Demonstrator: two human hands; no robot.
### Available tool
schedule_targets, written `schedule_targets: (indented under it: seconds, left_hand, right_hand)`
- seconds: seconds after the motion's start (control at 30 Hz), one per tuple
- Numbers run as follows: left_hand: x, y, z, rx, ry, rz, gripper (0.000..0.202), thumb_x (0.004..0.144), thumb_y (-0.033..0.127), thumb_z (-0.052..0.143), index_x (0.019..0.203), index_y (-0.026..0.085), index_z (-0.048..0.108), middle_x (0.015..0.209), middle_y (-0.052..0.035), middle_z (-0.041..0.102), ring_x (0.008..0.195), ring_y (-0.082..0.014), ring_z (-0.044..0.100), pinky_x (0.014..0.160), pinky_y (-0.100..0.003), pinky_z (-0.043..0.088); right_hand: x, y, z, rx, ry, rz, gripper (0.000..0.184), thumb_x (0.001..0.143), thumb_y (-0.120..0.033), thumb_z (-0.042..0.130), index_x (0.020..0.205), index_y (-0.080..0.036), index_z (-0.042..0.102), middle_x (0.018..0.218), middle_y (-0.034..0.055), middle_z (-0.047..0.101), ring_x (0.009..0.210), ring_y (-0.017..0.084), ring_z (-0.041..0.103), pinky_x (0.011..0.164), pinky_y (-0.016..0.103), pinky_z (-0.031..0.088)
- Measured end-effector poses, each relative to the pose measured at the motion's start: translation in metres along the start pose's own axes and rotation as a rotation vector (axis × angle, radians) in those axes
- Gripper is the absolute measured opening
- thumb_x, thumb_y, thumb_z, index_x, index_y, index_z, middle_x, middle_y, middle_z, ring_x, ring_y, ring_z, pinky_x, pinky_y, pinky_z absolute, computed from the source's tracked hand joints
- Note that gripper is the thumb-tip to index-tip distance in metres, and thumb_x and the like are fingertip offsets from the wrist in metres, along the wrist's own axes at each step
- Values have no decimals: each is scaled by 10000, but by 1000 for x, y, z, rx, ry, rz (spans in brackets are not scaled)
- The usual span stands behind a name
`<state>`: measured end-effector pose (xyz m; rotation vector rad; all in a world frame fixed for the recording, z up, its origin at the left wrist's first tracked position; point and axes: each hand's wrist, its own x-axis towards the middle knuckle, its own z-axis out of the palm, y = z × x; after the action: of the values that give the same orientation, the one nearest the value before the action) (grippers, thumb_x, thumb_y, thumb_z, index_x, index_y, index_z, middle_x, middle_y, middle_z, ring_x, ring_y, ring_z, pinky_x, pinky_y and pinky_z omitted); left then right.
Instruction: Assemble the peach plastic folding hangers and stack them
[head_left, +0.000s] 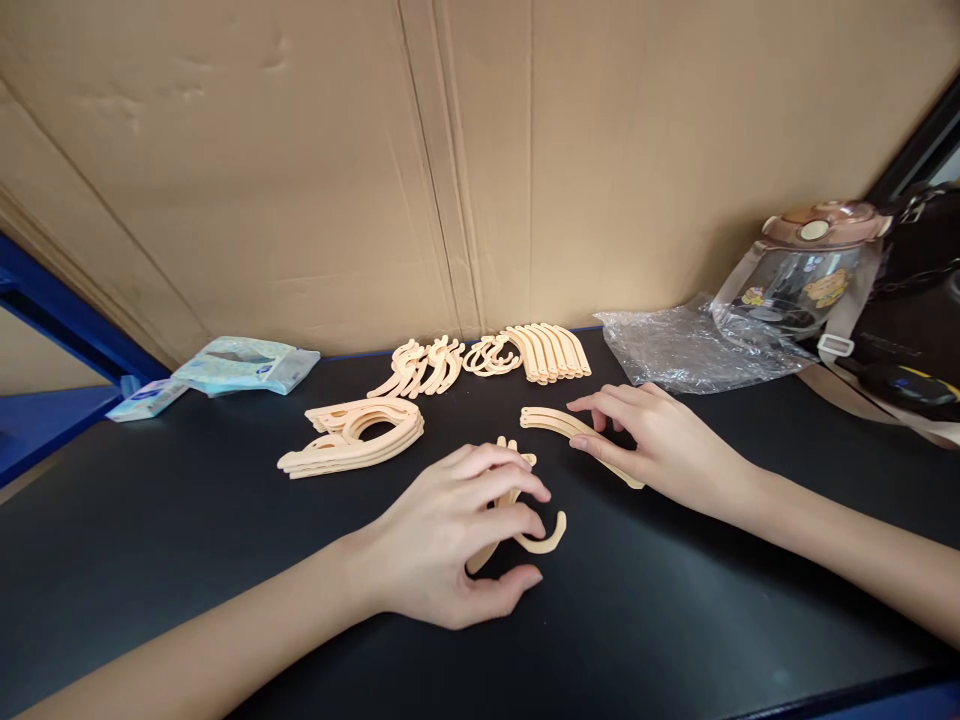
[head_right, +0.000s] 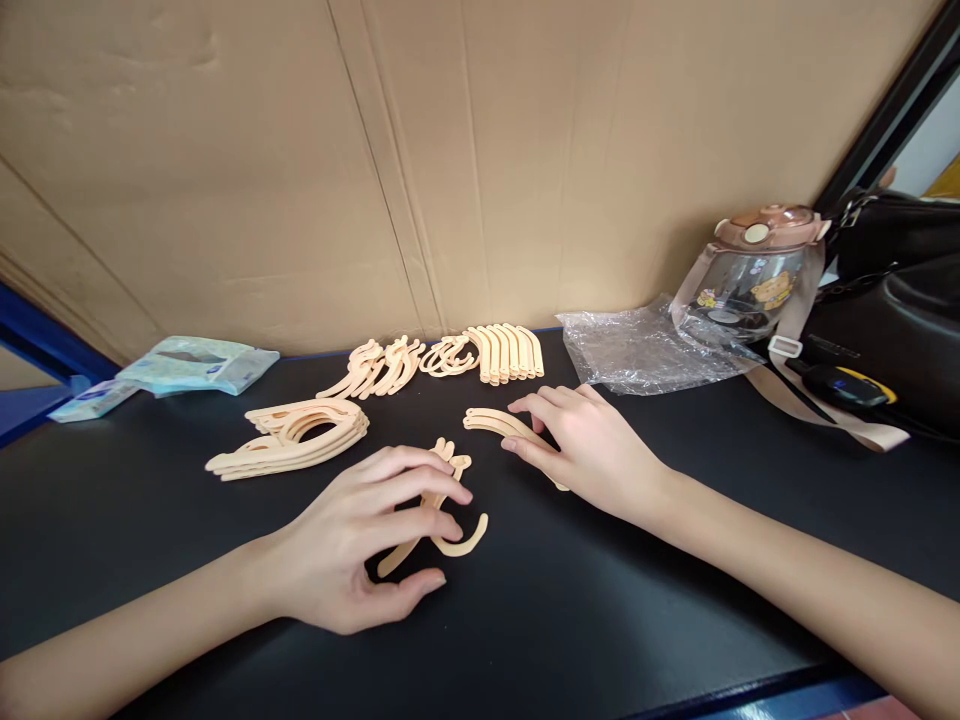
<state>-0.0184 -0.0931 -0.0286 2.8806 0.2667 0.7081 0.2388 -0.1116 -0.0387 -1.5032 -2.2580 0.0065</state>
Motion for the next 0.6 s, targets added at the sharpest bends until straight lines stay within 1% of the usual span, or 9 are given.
schedule_targets:
  seconds: [0.1,0.2,0.3,0.37,0.5,0.6]
  left_hand:
    - [-1,2,1,34,-42,49,116,831,198,610,937,190,658,1054,-27,690,1081,-202,567,901,-317,439]
    - [-1,2,4,75,-28,75,129,877,157,575,974,190,654,1039,-15,699,1078,-181,571,928,-299,406]
    - [-1,1,5,96,-36,80,102,913,176,571,965,191,656,1025,-6,700,1061,-172,576,910,-288,396]
    - [-1,1,4,119,-41,95,97,927,178,567,967,187,654,1019,0,703,1046,-169,581,891,-284,397]
    - [-1,3,3,217,-1,153,86,925,137,561,949,151,642,952,-4,713,987,-156,608,847,-278,429]
    - [-1,5,3,321,38,223,63,904,119,577,910,127,639,933,-11,716,952,-156,624,848,-290,455]
  right_hand:
    - [-1,-3,-1,-21,32,-42,252,945,-377,523,1129,-229,612,910,4,637,831,173,583,794,347,383]
    - [-2,-5,-2,-28,51,-87,224,947,-327,525,1133,-237,612,949,13,635,851,178,573,793,349,378]
    - [-3,-7,-4,16,15,-166,236,947,-301,517,1150,-220,606,953,35,617,839,184,557,769,346,400]
    - [-3,-8,-5,55,-11,-225,249,947,-282,511,1169,-212,601,986,52,603,864,188,548,785,347,419]
    - [-5,-15,-7,92,-28,-312,283,942,-237,510,1214,-239,590,1097,68,582,980,196,537,863,355,440]
    - [-6,-21,-8,72,-62,-360,318,942,-234,514,1255,-240,574,1155,75,577,1052,208,523,896,371,445]
